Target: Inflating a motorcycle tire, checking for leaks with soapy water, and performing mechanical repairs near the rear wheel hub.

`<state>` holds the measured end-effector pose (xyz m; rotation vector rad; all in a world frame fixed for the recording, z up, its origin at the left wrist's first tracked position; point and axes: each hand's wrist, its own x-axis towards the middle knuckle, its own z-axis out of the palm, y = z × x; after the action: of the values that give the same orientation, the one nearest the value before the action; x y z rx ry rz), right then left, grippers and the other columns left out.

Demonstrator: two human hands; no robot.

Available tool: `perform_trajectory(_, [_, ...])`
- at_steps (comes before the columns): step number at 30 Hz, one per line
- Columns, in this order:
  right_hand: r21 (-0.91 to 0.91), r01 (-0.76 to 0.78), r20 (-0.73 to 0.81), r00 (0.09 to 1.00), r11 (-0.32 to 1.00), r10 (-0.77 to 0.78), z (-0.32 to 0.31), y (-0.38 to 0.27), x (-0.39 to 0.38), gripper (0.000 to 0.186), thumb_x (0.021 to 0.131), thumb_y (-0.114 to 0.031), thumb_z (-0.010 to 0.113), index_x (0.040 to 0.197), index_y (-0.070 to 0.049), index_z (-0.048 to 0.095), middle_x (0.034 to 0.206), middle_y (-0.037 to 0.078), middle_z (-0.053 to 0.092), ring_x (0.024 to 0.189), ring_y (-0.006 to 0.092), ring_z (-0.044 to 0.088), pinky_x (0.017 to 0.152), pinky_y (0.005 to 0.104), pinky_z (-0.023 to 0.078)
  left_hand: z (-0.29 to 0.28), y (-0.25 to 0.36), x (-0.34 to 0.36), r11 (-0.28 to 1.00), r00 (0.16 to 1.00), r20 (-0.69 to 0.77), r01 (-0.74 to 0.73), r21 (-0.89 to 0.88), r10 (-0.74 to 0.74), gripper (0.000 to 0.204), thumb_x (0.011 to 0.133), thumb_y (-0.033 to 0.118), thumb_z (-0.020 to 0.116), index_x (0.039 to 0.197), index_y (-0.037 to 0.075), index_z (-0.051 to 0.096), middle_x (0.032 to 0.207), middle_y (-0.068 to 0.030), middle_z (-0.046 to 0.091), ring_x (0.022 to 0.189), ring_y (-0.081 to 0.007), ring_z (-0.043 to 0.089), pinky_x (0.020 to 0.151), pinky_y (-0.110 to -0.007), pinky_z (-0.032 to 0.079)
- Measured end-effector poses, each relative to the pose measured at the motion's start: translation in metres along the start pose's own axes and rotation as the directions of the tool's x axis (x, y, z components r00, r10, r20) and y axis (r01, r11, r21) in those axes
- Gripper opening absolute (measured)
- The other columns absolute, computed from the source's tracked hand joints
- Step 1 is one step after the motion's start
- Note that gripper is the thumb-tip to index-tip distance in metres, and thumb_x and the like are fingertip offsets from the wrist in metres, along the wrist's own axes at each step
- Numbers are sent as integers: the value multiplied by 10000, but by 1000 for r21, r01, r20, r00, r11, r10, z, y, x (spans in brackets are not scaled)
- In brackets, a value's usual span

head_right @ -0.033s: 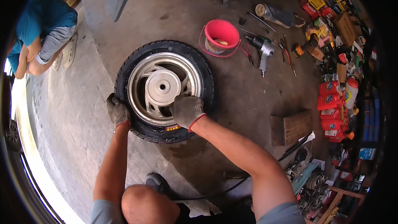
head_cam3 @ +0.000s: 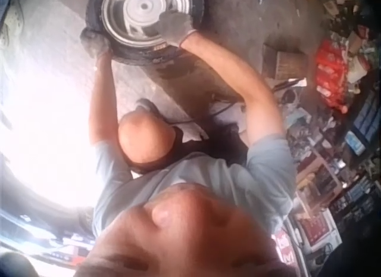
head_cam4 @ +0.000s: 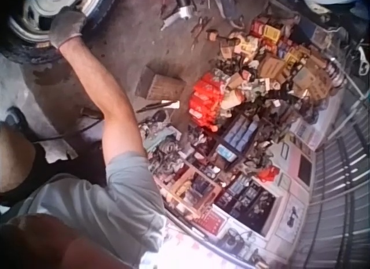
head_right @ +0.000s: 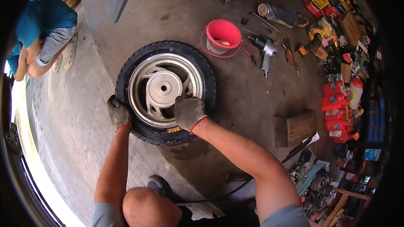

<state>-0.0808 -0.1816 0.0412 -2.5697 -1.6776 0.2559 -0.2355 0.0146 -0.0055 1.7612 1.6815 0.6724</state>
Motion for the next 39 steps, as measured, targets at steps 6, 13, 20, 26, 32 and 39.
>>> perform_trajectory(6, [55, -58, -190, 980, 997, 68, 8, 0, 0, 132, 714, -163, 602, 735, -59, 681, 635, 141, 658, 559, 285, 669, 427, 431, 474, -1, 3, -1, 999, 1000, 18, 8, -43, -7, 397, 955, 266, 370, 1191, -5, 539, 1155, -277, 578, 1090, -437, 537, 918, -463, 416])
perform_trajectory(13, [81, -58, -93, 993, 995, 65, 6, -1, 0, 219, 800, -233, 579, 689, -87, 697, 604, 148, 652, 574, 292, 676, 465, 439, 496, -1, 2, -3, 1000, 1000, -13, -26, -10, 26, 385, 967, 267, 370, 1199, 10, 539, 1161, -267, 579, 1081, -425, 546, 926, -457, 414])
perform_trajectory(20, [107, -100, -106, 988, 989, 111, 3, -4, 0, 252, 812, -246, 562, 673, -84, 695, 584, 146, 647, 571, 299, 672, 509, 431, 514, -1, 1, -2, 1000, 1000, 2, -3, -8, 3, 389, 965, 276, 371, 1201, 18, 541, 1165, -259, 577, 1097, -412, 541, 926, -451, 419])
perform_trajectory(26, [141, -137, -63, 987, 981, 146, 9, -4, 0, 282, 833, -290, 577, 704, -49, 643, 661, 170, 641, 619, 341, 657, 575, 454, 514, -1, 1, -2, 1000, 1000, 1, -7, -1, 7, 388, 963, 284, 372, 1208, 32, 538, 1168, -258, 575, 1090, -412, 543, 920, -456, 422])
perform_trajectory(32, [142, -151, -160, 972, 978, 173, 9, -6, 0, 284, 829, -278, 576, 644, -69, 625, 610, 167, 620, 603, 338, 653, 575, 457, 514, 0, 0, -1, 1000, 1000, -4, 1, 1, -1, 371, 963, 267, 378, 1196, 29, 541, 1163, -253, 577, 1083, -412, 547, 918, -454, 422])
perform_trajectory(39, [172, -166, -52, 983, 971, 177, 3, -8, 0, 227, 799, -239, 591, 657, -89, 684, 614, 161, 651, 596, 297, 677, 531, 424, 521, -2, 0, -2, 1000, 1000, 0, -5, -27, 5, 371, 962, 265, 384, 1203, 29, 539, 1163, -253, 577, 1085, -406, 548, 926, -447, 420])
